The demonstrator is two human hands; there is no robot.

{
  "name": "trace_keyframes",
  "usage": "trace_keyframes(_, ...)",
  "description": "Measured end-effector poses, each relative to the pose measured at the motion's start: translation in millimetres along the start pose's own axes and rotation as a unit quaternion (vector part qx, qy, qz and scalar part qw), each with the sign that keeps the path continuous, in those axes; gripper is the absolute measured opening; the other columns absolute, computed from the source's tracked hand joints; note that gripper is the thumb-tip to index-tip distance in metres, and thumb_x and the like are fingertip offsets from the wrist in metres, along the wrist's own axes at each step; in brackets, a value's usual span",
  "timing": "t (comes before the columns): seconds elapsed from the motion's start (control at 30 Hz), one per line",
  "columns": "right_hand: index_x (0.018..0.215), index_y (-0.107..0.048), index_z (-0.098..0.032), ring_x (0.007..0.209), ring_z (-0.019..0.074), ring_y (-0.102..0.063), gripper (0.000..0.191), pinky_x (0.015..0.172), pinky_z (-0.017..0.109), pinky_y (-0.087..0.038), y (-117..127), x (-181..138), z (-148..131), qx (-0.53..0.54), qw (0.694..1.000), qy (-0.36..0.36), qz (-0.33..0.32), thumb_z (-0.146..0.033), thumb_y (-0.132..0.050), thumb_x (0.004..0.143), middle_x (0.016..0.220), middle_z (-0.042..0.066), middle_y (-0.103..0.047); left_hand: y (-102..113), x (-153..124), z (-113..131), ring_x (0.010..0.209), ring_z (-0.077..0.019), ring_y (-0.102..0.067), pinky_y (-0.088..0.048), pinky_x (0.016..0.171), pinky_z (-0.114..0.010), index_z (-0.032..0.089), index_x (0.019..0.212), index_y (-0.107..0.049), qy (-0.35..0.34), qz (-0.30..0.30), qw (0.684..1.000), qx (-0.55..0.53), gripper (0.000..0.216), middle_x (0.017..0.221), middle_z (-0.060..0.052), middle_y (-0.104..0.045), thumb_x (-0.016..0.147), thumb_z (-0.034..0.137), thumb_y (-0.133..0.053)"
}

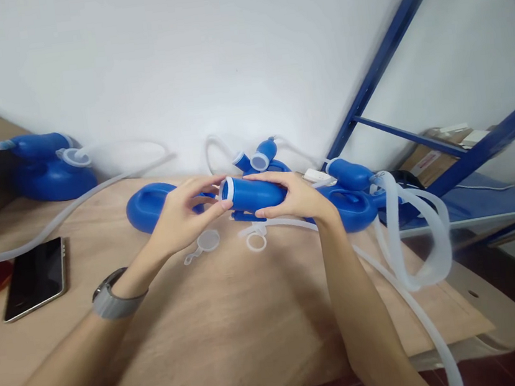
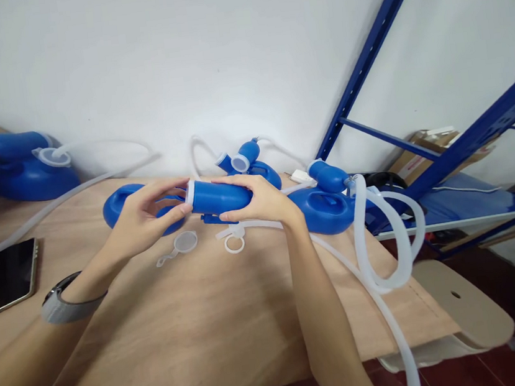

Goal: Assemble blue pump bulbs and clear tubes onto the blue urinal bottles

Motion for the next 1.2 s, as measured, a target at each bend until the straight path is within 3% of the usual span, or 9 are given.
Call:
trace_keyframes(0.27,0.129,-0.078,-0.029,0.111,0.0308,-0.075,0.062,0.102,0.043,-0.058,0.6,-1.9,-9.2,-0.005,1.000,-0.020,0.016,-0.039,-0.092,0.069,0.120,0.001,-0.080,9.3,-0.4,14.4,0.112,-0.0291,-0.074,-0.065,0.096,-0.043,0.026,0.139,-0.072,-0.025,-0.069,0.997,0.031,0.060,0.133,-0.009,-0.074,0.088,0.056,-0.079)
trace_keyframes(0.43,0.120,-0.082,-0.027,0.098,0.0277,-0.077,0.055,0.089,0.037,-0.060,2.7,-1.7,-16.8,0.014,0.999,-0.032,0.014,-0.040,-0.091,0.068,0.105,0.000,-0.082,12.2,-0.2,24.1,0.112,-0.0285,-0.075,-0.062,0.100,-0.040,0.026,0.131,-0.077,-0.106,-0.043,0.985,0.131,0.052,0.129,-0.008,-0.077,0.092,0.060,-0.072)
trace_keyframes(0.63,0.119,-0.082,-0.022,0.099,0.0294,-0.077,0.057,0.087,0.037,-0.061,-1.0,1.3,-1.9,0.076,0.996,-0.035,-0.014,-0.044,-0.090,0.068,0.106,0.002,-0.082,5.8,-3.1,26.6,0.112,-0.0278,-0.076,-0.063,0.096,-0.036,0.023,0.134,-0.075,-0.134,-0.050,0.982,0.124,0.056,0.133,-0.010,-0.076,0.094,0.061,-0.070)
trace_keyframes(0.73,0.118,-0.081,-0.021,0.109,0.0320,-0.076,0.058,0.095,0.041,-0.060,-13.2,9.5,12.0,0.126,0.992,-0.013,0.010,-0.051,-0.088,0.070,0.114,0.004,-0.082,9.2,-1.3,34.0,0.123,-0.0310,-0.071,-0.059,0.106,-0.041,0.024,0.139,-0.072,-0.110,-0.062,0.978,0.165,0.056,0.139,-0.009,-0.073,0.096,0.059,-0.066)
trace_keyframes(0.83,0.128,-0.077,-0.024,0.118,0.0323,-0.072,0.060,0.104,0.045,-0.056,-25.2,16.8,20.3,0.099,0.995,-0.020,0.003,-0.052,-0.085,0.076,0.127,0.006,-0.078,22.4,5.3,33.0,0.124,-0.0320,-0.070,-0.059,0.104,-0.043,0.026,0.151,-0.060,-0.034,-0.114,0.966,0.231,0.064,0.143,-0.007,-0.071,0.097,0.060,-0.061)
trace_keyframes(0.97,0.136,-0.072,-0.029,0.127,0.0319,-0.068,0.061,0.113,0.048,-0.049,-32.8,19.3,36.5,-0.047,0.997,-0.055,0.008,-0.048,-0.086,0.079,0.137,0.006,-0.074,52.3,14.1,-0.3,0.143,-0.0369,-0.054,-0.043,0.119,-0.049,0.017,0.159,-0.049,0.036,-0.115,0.917,0.381,0.073,0.158,-0.014,-0.057,0.099,0.059,-0.053)
trace_keyframes(1.07,0.138,-0.068,-0.033,0.139,0.0341,-0.059,0.057,0.125,0.059,-0.030,-40.0,19.8,57.9,-0.158,0.986,-0.051,0.014,-0.043,-0.083,0.085,0.143,0.006,-0.070,75.1,14.0,-42.1,0.155,-0.0361,-0.038,-0.032,0.126,-0.050,0.013,0.160,-0.044,0.075,-0.099,0.892,0.434,0.078,0.169,-0.018,-0.041,0.098,0.061,-0.047)
trace_keyframes(1.13,0.140,-0.066,-0.032,0.143,0.0351,-0.054,0.056,0.127,0.062,-0.023,-48.8,20.2,71.6,-0.213,0.975,-0.060,-0.008,-0.040,-0.081,0.087,0.147,0.008,-0.067,86.4,11.4,-66.9,0.153,-0.0355,-0.040,-0.032,0.125,-0.049,0.013,0.158,-0.046,0.102,-0.123,0.883,0.442,0.076,0.167,-0.019,-0.043,0.098,0.061,-0.044)
trace_keyframes(1.2,0.142,-0.064,-0.030,0.143,0.0354,-0.055,0.057,0.124,0.059,-0.030,-58.9,20.4,81.2,-0.232,0.968,-0.086,-0.042,-0.041,-0.079,0.088,0.149,0.010,-0.064,93.8,9.1,-83.0,0.149,-0.0349,-0.045,-0.034,0.124,-0.047,0.015,0.153,-0.050,0.112,-0.150,0.876,0.444,0.074,0.162,-0.018,-0.049,0.097,0.062,-0.044)
Point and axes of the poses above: each hand's wrist, its own x-axis towards the middle knuckle, its own y-axis out of the back of the hand, z = x × y, the point moved 1 cm from there along x, towards the middle knuckle
